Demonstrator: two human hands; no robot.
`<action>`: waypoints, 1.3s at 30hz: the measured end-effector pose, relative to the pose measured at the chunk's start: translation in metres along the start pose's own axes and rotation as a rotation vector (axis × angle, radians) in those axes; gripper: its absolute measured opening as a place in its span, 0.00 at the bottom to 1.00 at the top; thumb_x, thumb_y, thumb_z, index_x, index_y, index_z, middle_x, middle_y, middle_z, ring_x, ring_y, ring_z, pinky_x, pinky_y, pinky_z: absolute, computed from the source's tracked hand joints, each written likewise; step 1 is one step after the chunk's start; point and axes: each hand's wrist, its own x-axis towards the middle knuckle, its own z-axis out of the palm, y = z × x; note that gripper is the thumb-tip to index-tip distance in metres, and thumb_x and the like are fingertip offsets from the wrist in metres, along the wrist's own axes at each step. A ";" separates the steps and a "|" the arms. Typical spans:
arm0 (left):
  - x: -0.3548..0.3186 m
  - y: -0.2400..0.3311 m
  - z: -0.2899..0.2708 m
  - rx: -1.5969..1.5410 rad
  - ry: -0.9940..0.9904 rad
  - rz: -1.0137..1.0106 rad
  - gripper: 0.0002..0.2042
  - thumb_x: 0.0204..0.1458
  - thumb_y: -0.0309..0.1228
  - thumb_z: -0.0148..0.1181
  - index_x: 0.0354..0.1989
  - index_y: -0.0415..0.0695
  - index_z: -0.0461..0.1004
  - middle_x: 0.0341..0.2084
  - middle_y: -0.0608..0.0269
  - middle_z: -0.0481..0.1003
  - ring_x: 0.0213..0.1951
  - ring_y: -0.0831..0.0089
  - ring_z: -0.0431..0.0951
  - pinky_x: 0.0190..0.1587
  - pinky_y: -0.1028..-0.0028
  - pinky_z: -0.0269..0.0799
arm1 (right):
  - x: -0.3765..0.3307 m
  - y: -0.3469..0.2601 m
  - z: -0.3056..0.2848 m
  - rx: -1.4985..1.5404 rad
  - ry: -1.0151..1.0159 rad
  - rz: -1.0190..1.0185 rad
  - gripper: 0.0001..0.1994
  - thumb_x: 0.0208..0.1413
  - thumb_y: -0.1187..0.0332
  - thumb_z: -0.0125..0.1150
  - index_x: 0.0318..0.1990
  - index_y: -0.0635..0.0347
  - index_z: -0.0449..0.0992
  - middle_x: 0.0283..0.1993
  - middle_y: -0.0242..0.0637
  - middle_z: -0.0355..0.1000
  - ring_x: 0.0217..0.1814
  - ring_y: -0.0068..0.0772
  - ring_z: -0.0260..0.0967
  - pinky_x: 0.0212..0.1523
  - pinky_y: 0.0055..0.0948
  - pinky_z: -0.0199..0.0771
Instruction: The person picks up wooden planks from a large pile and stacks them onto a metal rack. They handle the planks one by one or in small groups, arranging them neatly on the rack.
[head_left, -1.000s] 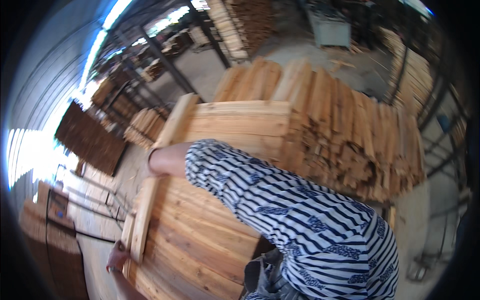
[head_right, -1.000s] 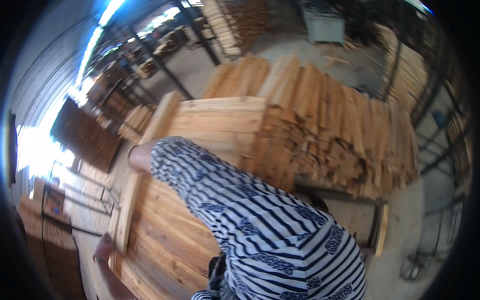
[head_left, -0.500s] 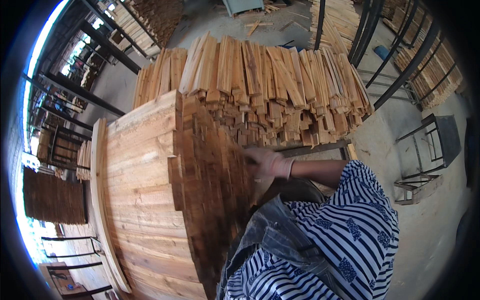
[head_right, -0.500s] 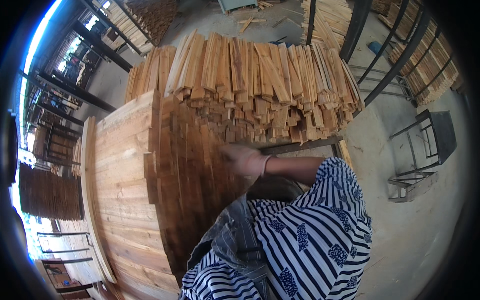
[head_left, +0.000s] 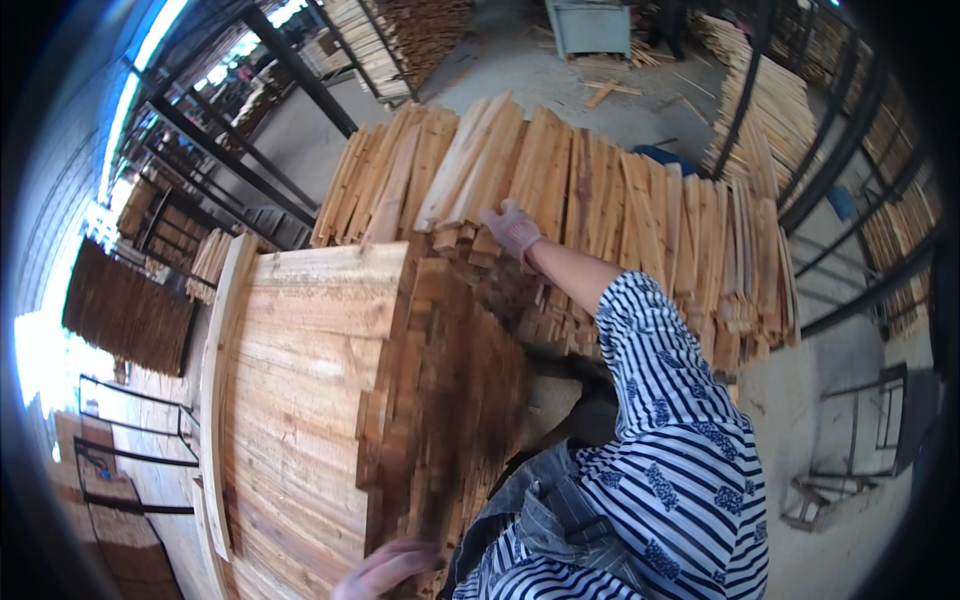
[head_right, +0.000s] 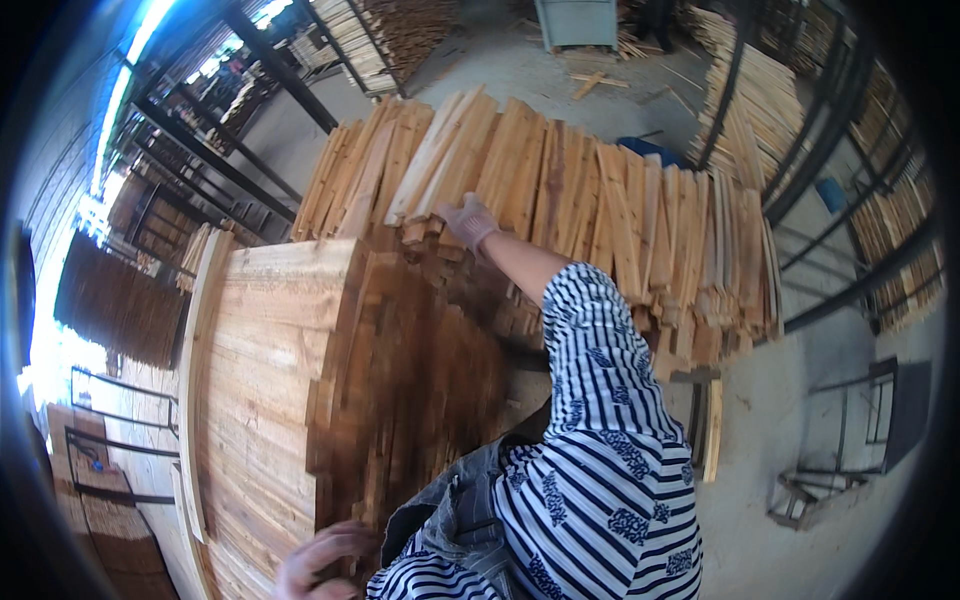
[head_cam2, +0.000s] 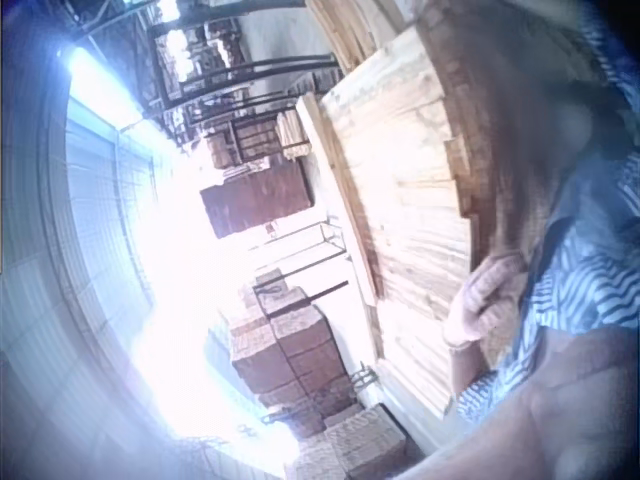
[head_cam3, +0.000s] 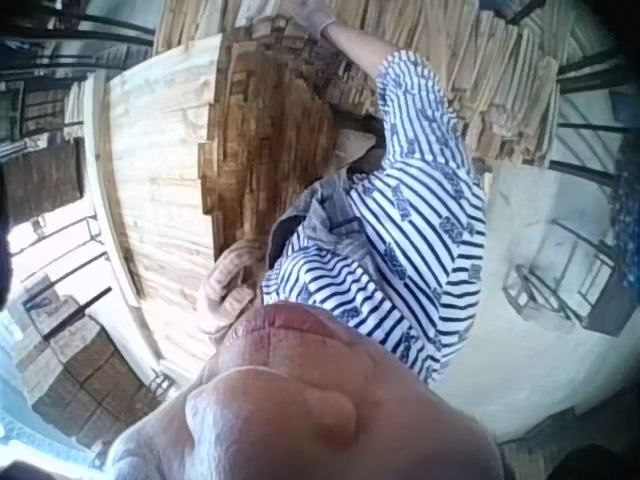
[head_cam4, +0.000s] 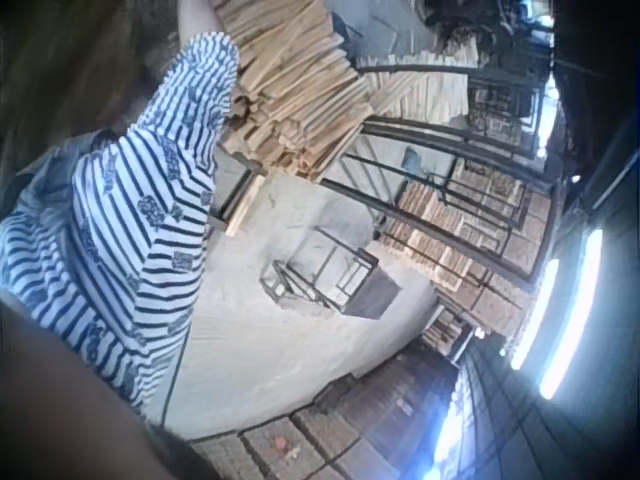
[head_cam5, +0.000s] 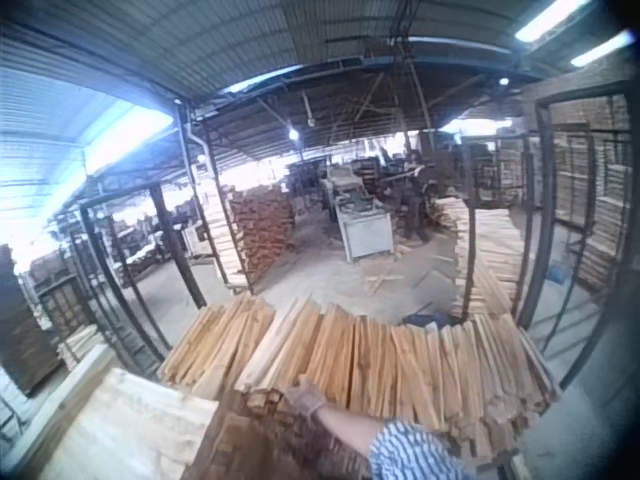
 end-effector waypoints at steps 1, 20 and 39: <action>0.005 -0.032 0.035 -0.328 0.136 -0.142 0.33 0.58 0.36 0.66 0.68 0.34 0.62 0.59 0.59 0.72 0.60 0.64 0.73 0.64 0.68 0.65 | 0.032 -0.006 0.006 -0.011 0.020 0.001 0.44 0.56 0.38 0.57 0.67 0.70 0.62 0.65 0.61 0.68 0.67 0.58 0.67 0.65 0.42 0.68; 0.226 -0.155 0.134 -0.672 0.744 -0.212 0.26 0.61 0.27 0.59 0.68 0.39 0.64 0.59 0.55 0.73 0.61 0.65 0.73 0.64 0.69 0.66 | 0.178 -0.048 0.025 0.222 -0.022 0.533 0.49 0.56 0.58 0.68 0.77 0.57 0.40 0.76 0.52 0.51 0.70 0.48 0.61 0.68 0.43 0.65; 0.465 -0.143 0.135 -1.198 -0.018 -0.236 0.31 0.61 0.48 0.60 0.66 0.39 0.65 0.58 0.51 0.72 0.58 0.60 0.74 0.63 0.63 0.70 | -0.186 0.097 -0.164 0.724 -0.665 0.217 0.50 0.54 0.53 0.71 0.77 0.62 0.45 0.70 0.44 0.62 0.72 0.36 0.58 0.70 0.35 0.61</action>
